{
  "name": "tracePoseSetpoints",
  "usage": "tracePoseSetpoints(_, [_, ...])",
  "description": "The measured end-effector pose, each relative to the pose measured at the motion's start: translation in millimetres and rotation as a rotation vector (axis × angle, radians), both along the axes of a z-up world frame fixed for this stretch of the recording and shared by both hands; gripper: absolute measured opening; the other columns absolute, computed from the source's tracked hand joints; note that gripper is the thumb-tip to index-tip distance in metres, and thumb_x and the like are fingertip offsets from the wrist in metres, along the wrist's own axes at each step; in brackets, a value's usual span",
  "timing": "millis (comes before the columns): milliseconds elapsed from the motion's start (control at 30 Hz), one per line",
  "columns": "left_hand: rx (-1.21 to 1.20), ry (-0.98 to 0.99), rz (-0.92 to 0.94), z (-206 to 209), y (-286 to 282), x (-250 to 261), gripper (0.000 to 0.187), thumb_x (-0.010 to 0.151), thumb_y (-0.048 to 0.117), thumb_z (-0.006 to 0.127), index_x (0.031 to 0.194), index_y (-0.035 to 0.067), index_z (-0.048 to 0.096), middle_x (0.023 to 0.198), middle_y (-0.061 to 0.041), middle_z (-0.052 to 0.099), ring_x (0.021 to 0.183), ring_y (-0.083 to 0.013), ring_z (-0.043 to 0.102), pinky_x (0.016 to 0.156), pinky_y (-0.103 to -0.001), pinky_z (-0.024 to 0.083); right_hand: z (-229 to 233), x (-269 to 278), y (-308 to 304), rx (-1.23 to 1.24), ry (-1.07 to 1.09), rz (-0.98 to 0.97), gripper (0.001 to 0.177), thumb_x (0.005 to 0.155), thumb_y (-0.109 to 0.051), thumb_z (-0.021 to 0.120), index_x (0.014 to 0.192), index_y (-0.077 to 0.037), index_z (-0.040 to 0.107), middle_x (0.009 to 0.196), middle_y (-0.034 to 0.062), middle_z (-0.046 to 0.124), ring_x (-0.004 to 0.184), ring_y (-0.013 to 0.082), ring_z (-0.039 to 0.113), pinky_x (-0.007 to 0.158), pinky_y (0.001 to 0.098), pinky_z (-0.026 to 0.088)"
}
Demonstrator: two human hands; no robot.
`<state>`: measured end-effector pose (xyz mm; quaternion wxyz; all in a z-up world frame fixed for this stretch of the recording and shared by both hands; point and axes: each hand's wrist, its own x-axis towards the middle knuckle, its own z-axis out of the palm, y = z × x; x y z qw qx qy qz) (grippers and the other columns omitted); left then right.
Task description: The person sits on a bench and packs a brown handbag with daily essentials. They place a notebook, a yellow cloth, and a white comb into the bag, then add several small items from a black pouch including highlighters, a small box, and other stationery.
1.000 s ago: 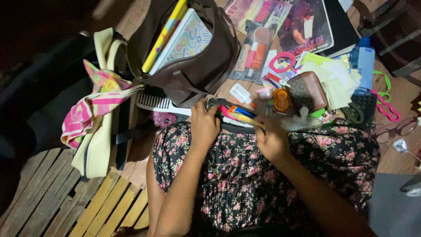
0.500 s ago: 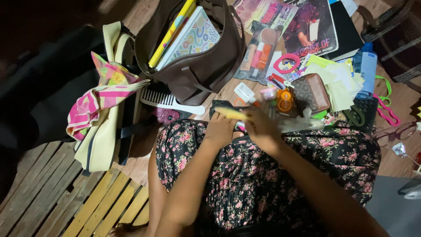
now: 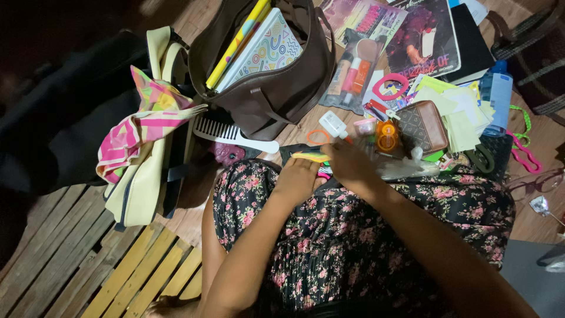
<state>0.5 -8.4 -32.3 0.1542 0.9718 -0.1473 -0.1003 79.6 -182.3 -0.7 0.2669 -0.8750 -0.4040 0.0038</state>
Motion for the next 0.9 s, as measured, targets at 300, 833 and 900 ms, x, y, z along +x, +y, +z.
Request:
tracePoseSetpoints(300, [0.018, -0.168, 0.074, 35, 8, -12, 0.024, 0.104, 0.025, 0.058, 0.102, 0.005, 0.071, 0.102, -0.012, 0.073, 0.106, -0.0271, 0.064, 0.097, -0.041, 0.044, 8, -9, 1, -0.070, 0.041, -0.016, 0.017, 0.085, -0.001, 0.056, 0.101, -0.001, 0.058, 0.101, 0.0175, 0.067, 0.107, 0.0381, 0.062, 0.092, 0.0480, 0.049])
tracePoseSetpoints(833, [-0.473, -0.117, 0.910, -13, 23, 11, 0.021, 0.096, 0.020, 0.068, 0.106, 0.003, 0.063, 0.084, -0.019, 0.069, 0.076, -0.0382, 0.069, 0.069, -0.046, 0.054, -11, -8, 26, -0.437, 0.228, -0.271, 0.026, 0.092, -0.017, 0.060, 0.114, -0.003, 0.056, 0.086, 0.0200, 0.072, 0.080, 0.0380, 0.072, 0.069, 0.0516, 0.056])
tracePoseSetpoints(900, [-0.674, 0.174, 1.092, -25, 19, 20, 0.031, 0.098, 0.029, 0.065, 0.109, 0.000, 0.064, 0.089, -0.020, 0.073, 0.084, -0.0330, 0.072, 0.077, -0.043, 0.056, -12, -6, 21, -0.407, 0.288, -0.289, 0.033, 0.092, -0.021, 0.061, 0.118, -0.001, 0.054, 0.085, 0.0206, 0.072, 0.077, 0.0391, 0.072, 0.067, 0.0525, 0.056])
